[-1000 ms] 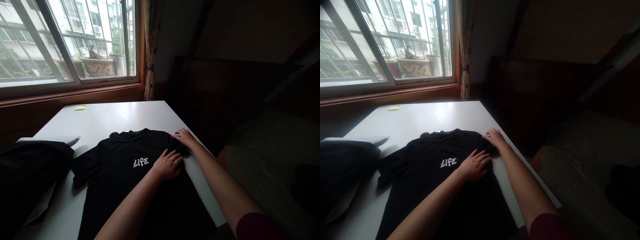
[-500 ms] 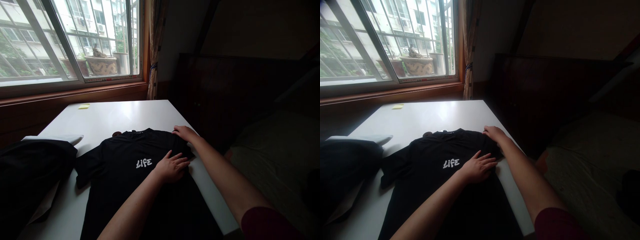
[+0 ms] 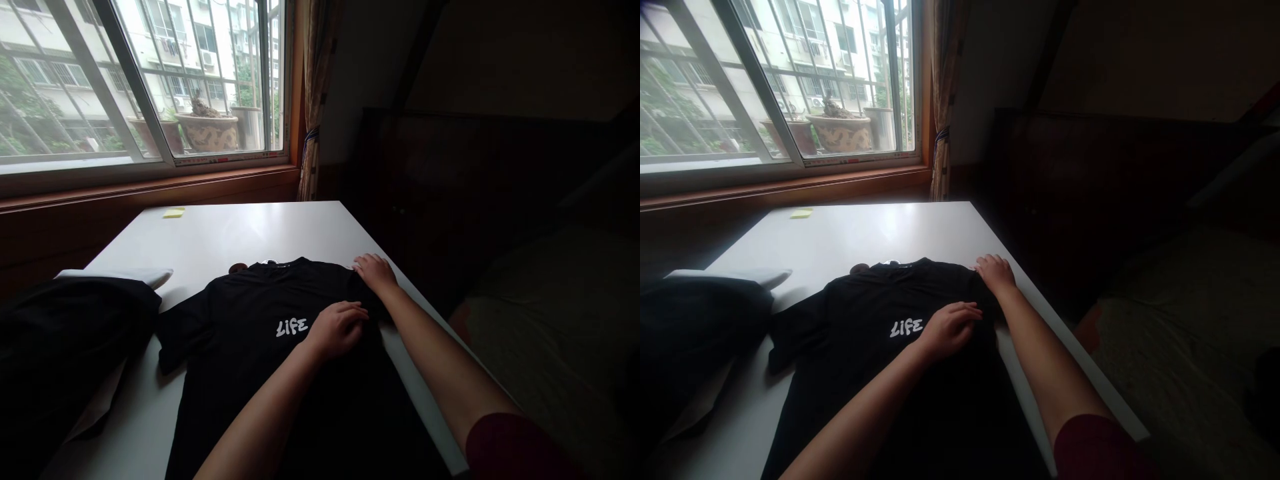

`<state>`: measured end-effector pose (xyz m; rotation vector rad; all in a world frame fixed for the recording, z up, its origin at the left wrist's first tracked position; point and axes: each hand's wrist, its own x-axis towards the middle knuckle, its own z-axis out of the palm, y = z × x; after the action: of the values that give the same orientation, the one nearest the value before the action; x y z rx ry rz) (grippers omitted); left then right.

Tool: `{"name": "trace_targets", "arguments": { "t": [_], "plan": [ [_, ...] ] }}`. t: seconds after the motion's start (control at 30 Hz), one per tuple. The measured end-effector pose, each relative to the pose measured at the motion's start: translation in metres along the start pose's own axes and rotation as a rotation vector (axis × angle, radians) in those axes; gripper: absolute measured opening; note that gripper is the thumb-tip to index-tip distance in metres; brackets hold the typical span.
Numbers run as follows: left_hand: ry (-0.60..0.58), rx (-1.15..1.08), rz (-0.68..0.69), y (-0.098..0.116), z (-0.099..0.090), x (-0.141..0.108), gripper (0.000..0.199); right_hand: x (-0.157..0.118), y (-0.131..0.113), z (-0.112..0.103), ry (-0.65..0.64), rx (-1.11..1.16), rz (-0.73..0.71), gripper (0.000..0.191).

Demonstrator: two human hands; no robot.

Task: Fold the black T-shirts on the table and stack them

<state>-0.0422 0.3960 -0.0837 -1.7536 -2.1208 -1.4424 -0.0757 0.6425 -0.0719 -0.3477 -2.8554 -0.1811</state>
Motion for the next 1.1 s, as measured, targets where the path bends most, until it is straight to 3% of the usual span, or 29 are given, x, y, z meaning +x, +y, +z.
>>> {"name": "trace_targets", "arguments": {
  "t": [0.07, 0.13, 0.23, 0.33, 0.4, 0.5, 0.8, 0.97, 1.1],
  "plan": [
    [0.136, 0.031, -0.105, -0.004, -0.015, 0.001, 0.03, -0.003, -0.006, -0.005, 0.053, 0.024, 0.019, 0.033],
    [0.182, 0.163, -0.181, -0.013, -0.037, -0.001, 0.033, -0.009, -0.017, -0.01, 0.09, 0.058, 0.021, 0.037],
    [0.125, 0.511, -0.314, -0.033, -0.075, -0.015, 0.04, -0.025, -0.039, -0.009, 0.075, 0.129, -0.029, 0.041],
    [0.006, 0.798, -0.556, -0.054, -0.107, -0.047, 0.055, -0.044, -0.061, 0.001, -0.02, 0.217, -0.067, 0.048],
    [-0.051, 0.907, -0.721, -0.063, -0.123, -0.073, 0.063, -0.054, -0.069, 0.008, -0.112, 0.242, -0.045, 0.057],
    [-0.09, 0.986, -0.851, -0.069, -0.143, -0.106, 0.068, -0.06, -0.07, 0.015, -0.235, 0.255, 0.012, 0.069],
    [-0.162, 0.998, -0.984, -0.077, -0.198, -0.14, 0.066, -0.049, -0.046, 0.018, -0.293, 0.239, 0.023, 0.078],
    [-0.246, 0.932, -0.914, -0.087, -0.227, -0.155, 0.061, -0.05, -0.042, 0.023, -0.285, 0.239, 0.018, 0.078],
    [-0.291, 0.917, -0.918, -0.091, -0.239, -0.155, 0.059, -0.049, -0.038, 0.025, -0.28, 0.226, 0.009, 0.076]
  ]
}}
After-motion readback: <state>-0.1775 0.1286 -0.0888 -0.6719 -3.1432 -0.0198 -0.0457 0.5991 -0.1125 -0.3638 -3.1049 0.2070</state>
